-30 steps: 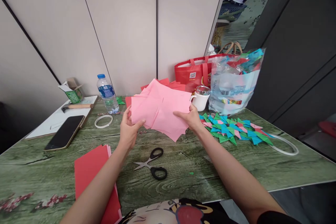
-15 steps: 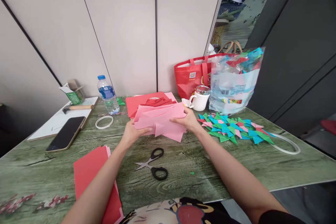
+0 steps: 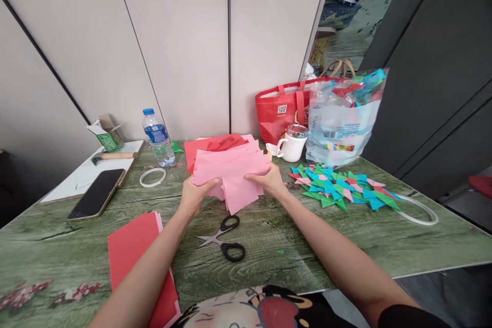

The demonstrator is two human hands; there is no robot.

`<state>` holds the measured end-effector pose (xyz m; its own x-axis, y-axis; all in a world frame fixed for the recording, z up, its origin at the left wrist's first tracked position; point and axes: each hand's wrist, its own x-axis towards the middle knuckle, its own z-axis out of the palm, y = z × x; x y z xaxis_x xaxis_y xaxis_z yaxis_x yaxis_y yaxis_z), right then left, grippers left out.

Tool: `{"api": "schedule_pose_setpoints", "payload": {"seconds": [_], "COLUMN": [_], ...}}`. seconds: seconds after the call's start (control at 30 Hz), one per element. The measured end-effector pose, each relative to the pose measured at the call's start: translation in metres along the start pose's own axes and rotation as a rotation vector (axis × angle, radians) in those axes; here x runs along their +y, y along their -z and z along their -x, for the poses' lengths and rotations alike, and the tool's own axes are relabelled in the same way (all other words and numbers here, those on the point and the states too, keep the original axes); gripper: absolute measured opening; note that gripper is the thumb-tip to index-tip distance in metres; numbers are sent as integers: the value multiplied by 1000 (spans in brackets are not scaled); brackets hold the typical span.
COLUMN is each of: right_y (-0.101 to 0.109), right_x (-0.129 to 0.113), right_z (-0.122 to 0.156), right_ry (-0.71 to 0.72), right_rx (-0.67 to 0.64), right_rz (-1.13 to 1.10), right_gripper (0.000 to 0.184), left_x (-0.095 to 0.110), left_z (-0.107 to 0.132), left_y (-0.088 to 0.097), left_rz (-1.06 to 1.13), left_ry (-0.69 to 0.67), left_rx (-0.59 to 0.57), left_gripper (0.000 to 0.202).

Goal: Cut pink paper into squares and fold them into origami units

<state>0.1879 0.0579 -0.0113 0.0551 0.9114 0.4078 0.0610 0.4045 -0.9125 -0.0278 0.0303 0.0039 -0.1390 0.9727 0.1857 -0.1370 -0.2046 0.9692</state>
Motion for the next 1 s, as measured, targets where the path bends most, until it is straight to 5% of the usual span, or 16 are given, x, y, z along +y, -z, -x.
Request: {"api": "schedule_pose_setpoints", "payload": {"seconds": [0.13,0.3,0.47,0.67,0.77,1.0], "right_y": [-10,-19,-15,-6,-11,-18], "right_x": [0,-8,-7,4,6,4], "right_z": [4,8,7,2,4,5], "right_ry": [-26,11,10,-24,-51,-70], "right_rx": [69,169,42,-60,-55,98], "right_rz": [-59,-84,29,64,-35,-147], "right_gripper": [49,52,52,55,56,44], "left_x": [9,7,-6,-5,-1,11], "left_z": [8,10,-1,0,2,0], "left_y": [-7,-10,2,0,0,6], "left_rz": [-139,-270,-110,-198,-285,-312], "left_ry": [-79,-191,-101,-22,-93,-371], "left_rx": [-190,-66,117,-54,-147,54], "left_gripper": [48,52,50,47,56,76]}}
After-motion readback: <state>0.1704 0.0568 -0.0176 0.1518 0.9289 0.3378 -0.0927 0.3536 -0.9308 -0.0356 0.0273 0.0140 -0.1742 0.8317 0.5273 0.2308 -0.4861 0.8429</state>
